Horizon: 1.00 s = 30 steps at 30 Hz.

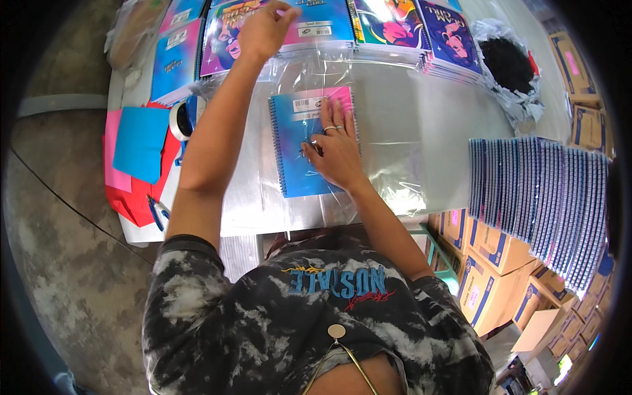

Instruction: The person places spiral-bound notebooks into clear plastic bags and seals them with tape. The person repeatedly picks up a notebook, inserts it into a bag, and uses a tape dispenser to seal the bag before stacking it.

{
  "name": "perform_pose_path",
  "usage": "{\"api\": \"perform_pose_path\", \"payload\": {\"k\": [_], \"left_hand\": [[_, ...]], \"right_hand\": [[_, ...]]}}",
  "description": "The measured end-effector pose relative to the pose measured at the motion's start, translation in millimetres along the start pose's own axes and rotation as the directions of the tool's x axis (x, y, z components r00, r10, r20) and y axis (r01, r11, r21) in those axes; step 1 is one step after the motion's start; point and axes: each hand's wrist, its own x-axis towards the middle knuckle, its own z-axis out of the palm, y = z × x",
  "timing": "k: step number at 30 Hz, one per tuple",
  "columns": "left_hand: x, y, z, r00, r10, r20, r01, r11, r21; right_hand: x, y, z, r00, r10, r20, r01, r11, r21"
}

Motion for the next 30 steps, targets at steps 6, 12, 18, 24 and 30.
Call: {"api": "perform_pose_path", "payload": {"k": [6,12,18,24,30], "left_hand": [[-36.4,2.8,15.3,0.911,-0.009,0.412,0.137,0.950,-0.281],[-153.0,-25.0,5.8,0.987,0.061,-0.146,-0.028,0.976,0.215],[-210.7,-3.8,45.5,0.983,0.006,0.182,-0.094,0.873,0.479],[-220.5,13.8,41.5,0.986,-0.082,0.147,0.000,0.874,0.487],[-311.1,29.4,8.5,0.850,0.353,0.391,-0.318,0.936,-0.152]], "right_hand": [[-0.6,-0.2,-1.3,0.999,0.020,-0.028,-0.019,0.999,0.030],[0.1,0.8,-3.3,0.999,0.021,0.045,-0.021,1.000,-0.001],[2.4,7.7,2.6,0.991,-0.125,0.037,0.117,0.979,0.168],[29.0,17.5,-7.6,0.880,-0.209,0.426,0.101,0.959,0.264],[43.2,16.8,-21.8,0.753,-0.149,0.640,0.040,0.983,0.182]]}}
